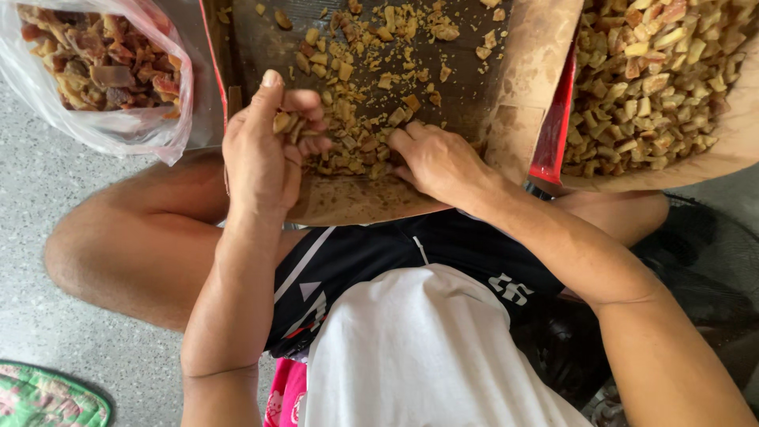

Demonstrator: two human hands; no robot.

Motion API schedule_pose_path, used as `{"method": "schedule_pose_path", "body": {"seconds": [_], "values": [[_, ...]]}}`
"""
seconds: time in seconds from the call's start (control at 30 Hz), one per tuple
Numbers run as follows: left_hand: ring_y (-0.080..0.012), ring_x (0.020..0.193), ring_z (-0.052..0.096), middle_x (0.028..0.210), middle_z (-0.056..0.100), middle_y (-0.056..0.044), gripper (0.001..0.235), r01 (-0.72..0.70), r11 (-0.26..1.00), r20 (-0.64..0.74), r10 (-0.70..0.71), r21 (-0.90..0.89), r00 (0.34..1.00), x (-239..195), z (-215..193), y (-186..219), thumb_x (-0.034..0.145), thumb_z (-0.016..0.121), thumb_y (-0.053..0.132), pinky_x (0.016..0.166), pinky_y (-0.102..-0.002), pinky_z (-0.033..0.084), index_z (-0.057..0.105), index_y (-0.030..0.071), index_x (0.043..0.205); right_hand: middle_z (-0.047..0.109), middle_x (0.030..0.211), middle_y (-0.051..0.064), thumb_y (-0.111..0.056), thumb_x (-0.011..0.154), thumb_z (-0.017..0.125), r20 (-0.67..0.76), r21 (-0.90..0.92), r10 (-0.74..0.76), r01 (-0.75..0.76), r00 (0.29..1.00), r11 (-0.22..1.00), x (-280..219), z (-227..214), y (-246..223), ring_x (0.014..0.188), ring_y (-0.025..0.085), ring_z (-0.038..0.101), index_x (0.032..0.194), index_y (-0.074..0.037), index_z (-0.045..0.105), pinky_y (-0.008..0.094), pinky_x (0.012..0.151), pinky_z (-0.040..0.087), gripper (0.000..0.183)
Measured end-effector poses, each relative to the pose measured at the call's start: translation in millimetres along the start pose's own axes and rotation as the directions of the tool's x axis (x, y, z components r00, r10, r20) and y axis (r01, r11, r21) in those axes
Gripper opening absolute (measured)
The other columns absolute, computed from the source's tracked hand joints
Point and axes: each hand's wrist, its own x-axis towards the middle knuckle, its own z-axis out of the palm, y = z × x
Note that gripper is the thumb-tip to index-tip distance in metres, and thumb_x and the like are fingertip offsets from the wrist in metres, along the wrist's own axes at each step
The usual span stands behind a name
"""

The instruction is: The person sits on the floor and sorts small, diced food pieces from a cardboard tray into a plastic bag using their hands. They pick up handfuls of the food, separate them, and transfer them into the bag while sitting cross-legged.

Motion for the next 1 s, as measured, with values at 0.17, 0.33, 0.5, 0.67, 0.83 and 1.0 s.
{"method": "schedule_pose_path", "body": {"seconds": [0.17, 0.33, 0.5, 0.67, 0.83, 1.0], "values": [[-0.0098, 0.073, 0.063, 0.096, 0.071, -0.002, 0.027, -0.172, 0.952, 0.114, 0.147, 0.255, 0.982, -6, 7, 19, 0.102, 0.065, 0.017, 0.062, -0.025, 0.056, 0.068, 0.006, 0.127, 0.06, 0.101, 0.012, -0.005, 0.087, 0.074, 0.106, 0.261, 0.223, -0.244, 0.969, 0.934, 4, -7, 15, 0.074, 0.021, 0.066, 0.116, -0.007, 0.072, 0.036, 0.064, 0.059, 0.028], [-0.0154, 0.072, 0.07, 0.09, 0.075, -0.011, 0.024, -0.206, 0.538, 0.115, 0.198, 0.818, 0.973, -4, 15, 19, 0.102, 0.069, 0.021, 0.062, -0.031, 0.055, 0.076, 0.006, 0.119, 0.054, 0.107, 0.012, -0.011, 0.089, 0.078, -0.07, 0.127, -0.107, 0.115, 0.992, 0.985, 22, 26, 8, 0.081, 0.022, 0.064, 0.109, -0.003, 0.074, 0.028, 0.066, 0.061, 0.022], [-0.0363, 0.082, 0.072, 0.095, 0.074, -0.024, 0.022, -0.395, 0.087, 0.336, 0.378, 0.915, 0.862, 0, 4, 9, 0.094, 0.078, 0.015, 0.071, -0.044, 0.057, 0.076, 0.001, 0.11, 0.059, 0.104, 0.013, -0.011, 0.094, 0.08, -0.004, 0.081, -0.107, 0.107, 0.994, 0.991, 23, 40, 28, 0.08, 0.02, 0.064, 0.104, 0.001, 0.07, 0.027, 0.063, 0.062, 0.019], [-0.0404, 0.078, 0.071, 0.084, 0.071, -0.025, 0.026, -0.255, -0.032, 0.252, 0.314, 0.966, 0.915, 5, 0, -4, 0.09, 0.078, 0.014, 0.07, -0.047, 0.057, 0.071, -0.004, 0.106, 0.068, 0.091, 0.003, -0.018, 0.094, 0.072, 0.251, 0.364, 0.264, -0.343, 0.931, 0.866, 21, 1, 43, 0.074, 0.016, 0.067, 0.106, -0.005, 0.067, 0.031, 0.064, 0.059, 0.018], [-0.0395, 0.073, 0.071, 0.082, 0.072, -0.023, 0.017, -0.309, -0.084, 0.318, 0.36, 0.947, 0.877, 7, 9, -3, 0.089, 0.076, 0.013, 0.067, -0.047, 0.057, 0.072, -0.002, 0.094, 0.064, 0.093, 0.007, -0.025, 0.095, 0.067, 0.346, 0.938, 0.118, -0.345, 0.931, -0.031, 33, -13, 46, 0.085, 0.017, 0.069, 0.102, -0.004, 0.067, 0.033, 0.066, 0.066, 0.022], [-0.0255, 0.061, 0.065, 0.073, 0.069, -0.014, 0.021, -0.14, 0.454, 0.046, 0.211, 0.88, 0.976, 3, 22, 11, 0.094, 0.074, 0.022, 0.057, -0.038, 0.052, 0.071, 0.003, 0.101, 0.064, 0.095, 0.011, -0.034, 0.098, 0.07, 0.265, 0.719, 0.255, -0.367, 0.93, 0.591, 59, 5, 26, 0.079, 0.021, 0.064, 0.104, -0.003, 0.066, 0.037, 0.062, 0.058, 0.032]]}}
